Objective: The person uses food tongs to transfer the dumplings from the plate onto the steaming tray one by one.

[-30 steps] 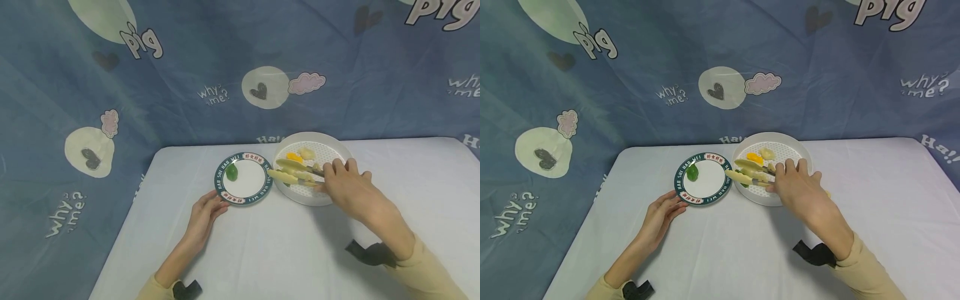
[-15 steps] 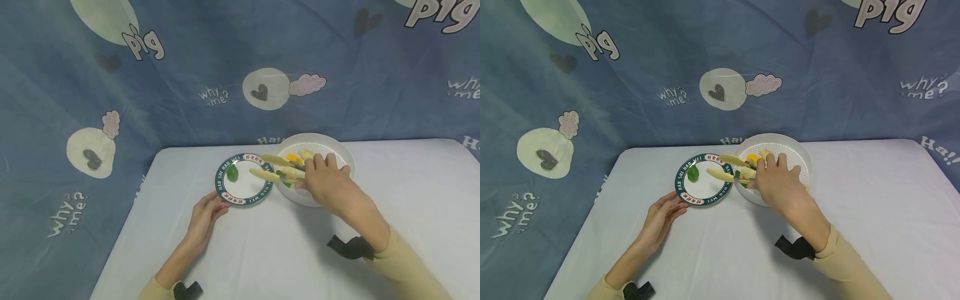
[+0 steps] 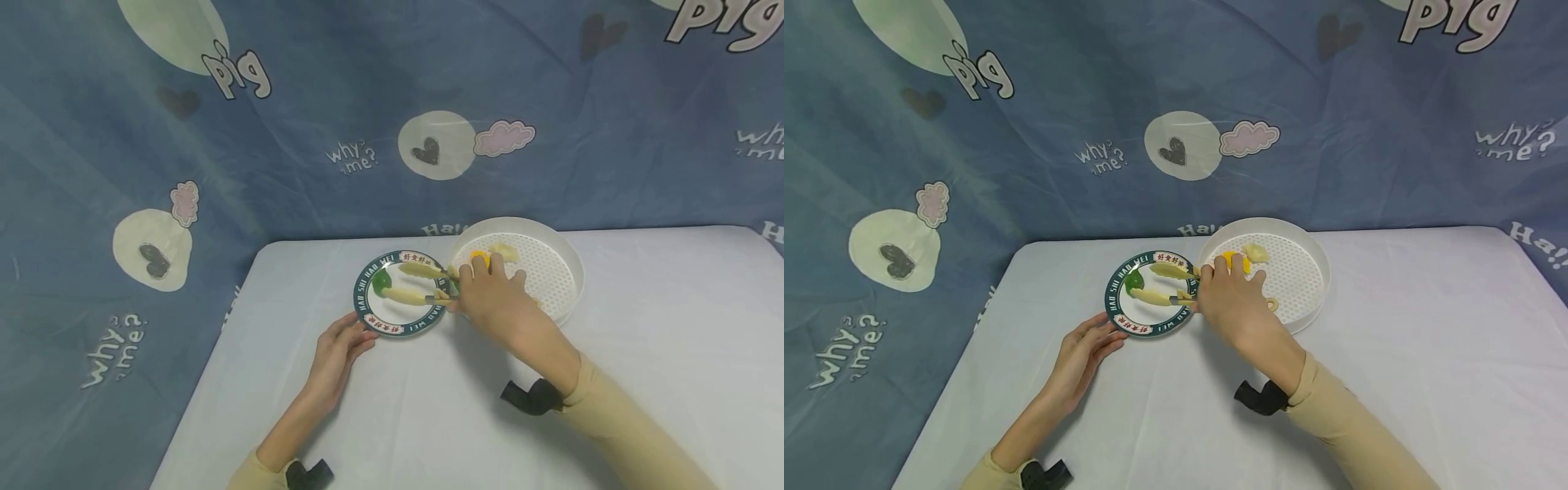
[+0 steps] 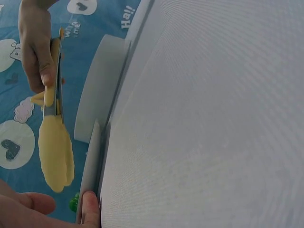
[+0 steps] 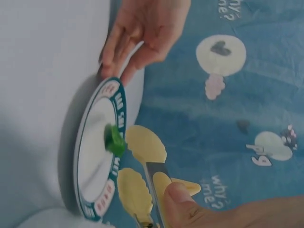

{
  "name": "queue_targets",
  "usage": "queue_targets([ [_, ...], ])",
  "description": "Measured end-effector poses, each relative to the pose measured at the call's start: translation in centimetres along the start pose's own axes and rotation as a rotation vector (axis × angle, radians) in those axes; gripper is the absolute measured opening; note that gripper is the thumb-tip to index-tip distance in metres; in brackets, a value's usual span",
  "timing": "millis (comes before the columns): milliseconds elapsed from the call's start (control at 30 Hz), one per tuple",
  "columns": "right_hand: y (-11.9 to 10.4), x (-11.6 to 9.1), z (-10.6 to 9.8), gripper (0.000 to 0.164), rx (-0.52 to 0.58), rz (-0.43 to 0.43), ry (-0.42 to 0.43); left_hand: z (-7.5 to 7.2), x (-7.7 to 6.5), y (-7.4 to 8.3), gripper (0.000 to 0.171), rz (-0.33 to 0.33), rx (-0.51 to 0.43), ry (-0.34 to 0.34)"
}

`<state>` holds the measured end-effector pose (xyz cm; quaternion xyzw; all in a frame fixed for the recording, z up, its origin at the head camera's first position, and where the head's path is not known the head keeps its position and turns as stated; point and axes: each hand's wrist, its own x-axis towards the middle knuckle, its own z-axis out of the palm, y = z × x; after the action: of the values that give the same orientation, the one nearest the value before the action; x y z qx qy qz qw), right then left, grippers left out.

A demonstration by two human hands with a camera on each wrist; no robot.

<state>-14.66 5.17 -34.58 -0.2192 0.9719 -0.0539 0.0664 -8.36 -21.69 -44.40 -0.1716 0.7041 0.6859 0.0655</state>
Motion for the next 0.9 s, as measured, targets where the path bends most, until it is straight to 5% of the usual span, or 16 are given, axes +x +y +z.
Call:
queue_targets([
  [900,-2.9,3.4,2.5,0.055,0.012,-0.018,-0.004,0.0,0.2,-0.1,0.059,0.002,0.008,-0.002],
])
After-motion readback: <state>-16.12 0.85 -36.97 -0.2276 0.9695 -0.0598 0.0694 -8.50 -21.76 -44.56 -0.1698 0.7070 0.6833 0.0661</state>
